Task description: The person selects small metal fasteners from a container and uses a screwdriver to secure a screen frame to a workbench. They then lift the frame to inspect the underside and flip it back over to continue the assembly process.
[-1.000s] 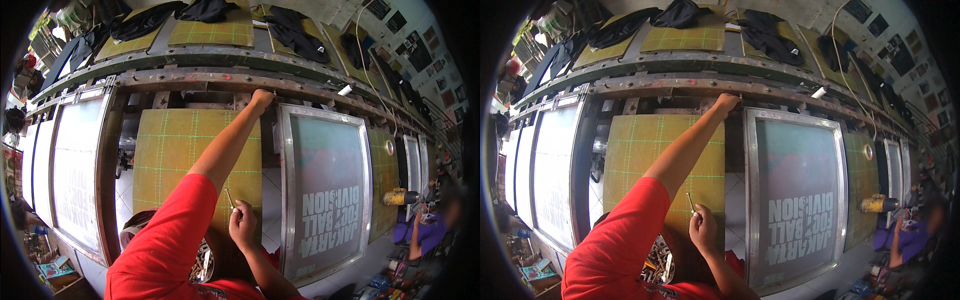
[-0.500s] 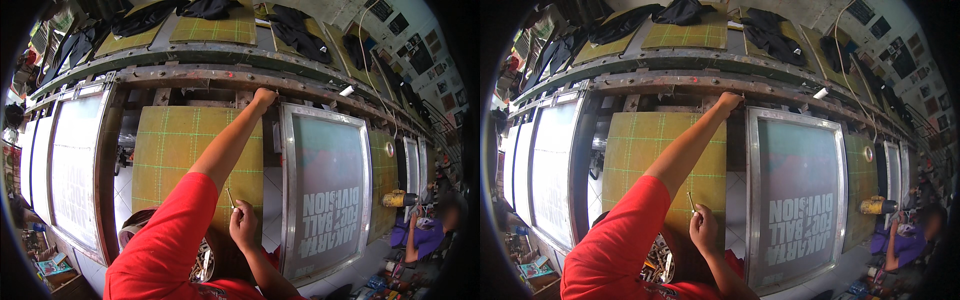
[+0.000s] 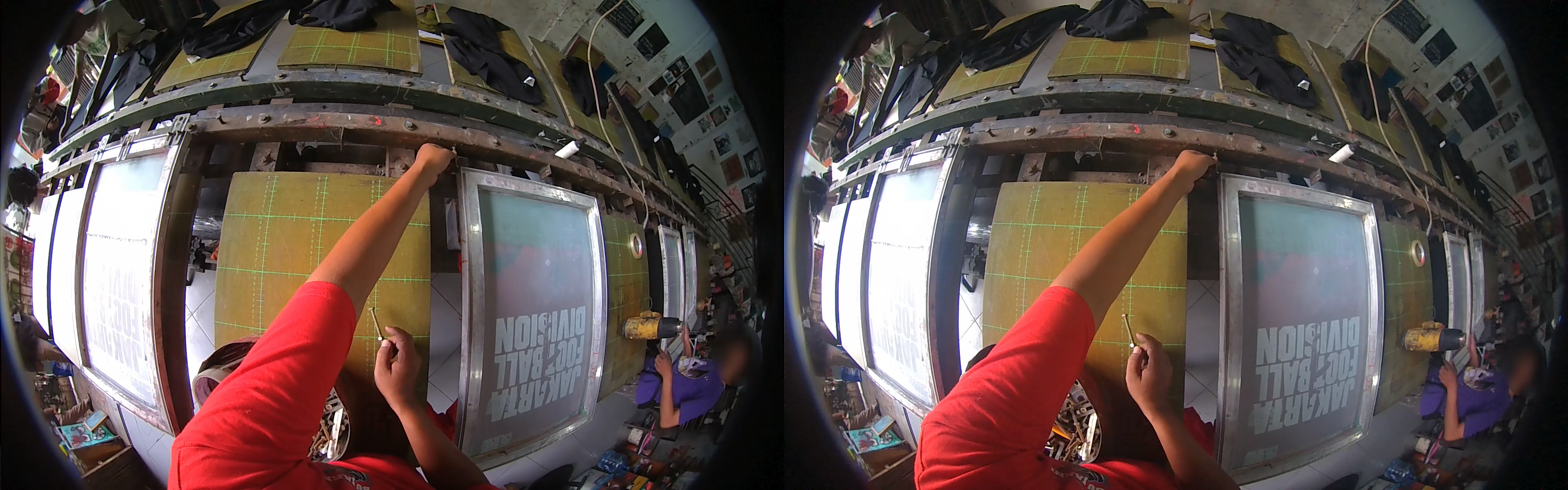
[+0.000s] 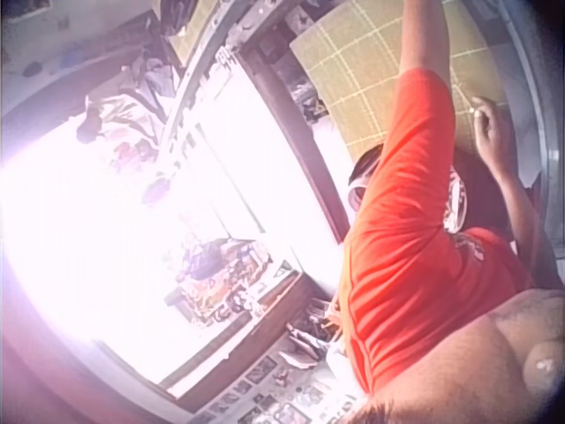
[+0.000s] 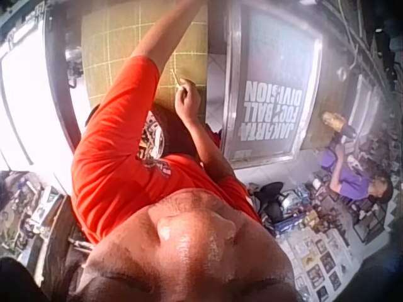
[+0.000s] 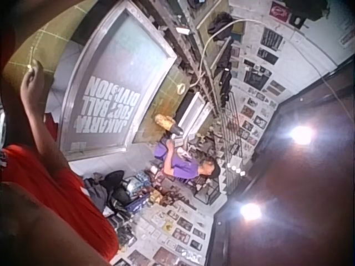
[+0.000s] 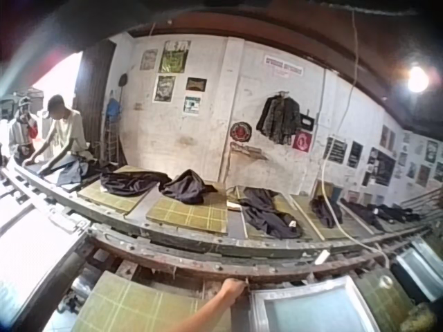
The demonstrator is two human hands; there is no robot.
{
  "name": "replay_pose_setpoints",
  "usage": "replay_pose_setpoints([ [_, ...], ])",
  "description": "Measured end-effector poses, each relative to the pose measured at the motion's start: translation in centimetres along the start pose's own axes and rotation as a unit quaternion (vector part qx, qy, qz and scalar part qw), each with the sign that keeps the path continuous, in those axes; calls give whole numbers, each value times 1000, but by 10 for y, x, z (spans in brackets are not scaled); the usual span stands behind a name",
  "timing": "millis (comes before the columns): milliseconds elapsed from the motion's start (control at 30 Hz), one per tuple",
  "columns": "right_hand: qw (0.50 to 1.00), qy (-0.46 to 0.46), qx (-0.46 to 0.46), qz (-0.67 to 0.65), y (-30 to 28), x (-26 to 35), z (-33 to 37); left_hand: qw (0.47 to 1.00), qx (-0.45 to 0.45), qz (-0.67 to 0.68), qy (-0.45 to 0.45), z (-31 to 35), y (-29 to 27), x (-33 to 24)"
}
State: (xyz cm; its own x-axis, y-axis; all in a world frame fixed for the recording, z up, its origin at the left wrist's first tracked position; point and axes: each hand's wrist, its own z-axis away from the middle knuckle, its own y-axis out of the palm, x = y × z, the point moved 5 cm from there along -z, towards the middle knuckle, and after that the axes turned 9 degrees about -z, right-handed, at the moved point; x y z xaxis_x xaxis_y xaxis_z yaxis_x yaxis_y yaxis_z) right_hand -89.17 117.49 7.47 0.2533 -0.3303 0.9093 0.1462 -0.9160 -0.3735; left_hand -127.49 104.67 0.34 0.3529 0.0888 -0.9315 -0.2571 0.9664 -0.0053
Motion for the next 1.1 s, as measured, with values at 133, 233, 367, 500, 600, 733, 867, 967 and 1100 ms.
replay_pose_setpoints([
  [133,1000,-2,-3,-4,-1,1,3,1000,0,6,-4,10,-5,-4],
  [233,1000,6,-6,-8,-3,1,2,999,9,-7,38,31,-18,-18],
  [367,996,66,16,-53,-14,-1,1,990,92,13,102,86,-45,-42],
  [500,916,166,1,-365,-24,-25,-11,984,157,8,89,201,-65,-70],
  [600,828,256,57,-496,-37,6,-24,976,199,-9,88,271,-79,-69],
  [733,746,232,192,-593,-49,68,-30,969,218,-35,109,343,-91,-64],
  [867,728,225,264,-592,-55,98,-15,959,227,-64,157,369,-94,-61],
  [967,735,208,268,-587,-59,111,-1,962,182,-84,184,380,-101,-60],
  [1100,717,171,265,-621,-71,117,11,966,154,-95,185,388,-103,-61],
])
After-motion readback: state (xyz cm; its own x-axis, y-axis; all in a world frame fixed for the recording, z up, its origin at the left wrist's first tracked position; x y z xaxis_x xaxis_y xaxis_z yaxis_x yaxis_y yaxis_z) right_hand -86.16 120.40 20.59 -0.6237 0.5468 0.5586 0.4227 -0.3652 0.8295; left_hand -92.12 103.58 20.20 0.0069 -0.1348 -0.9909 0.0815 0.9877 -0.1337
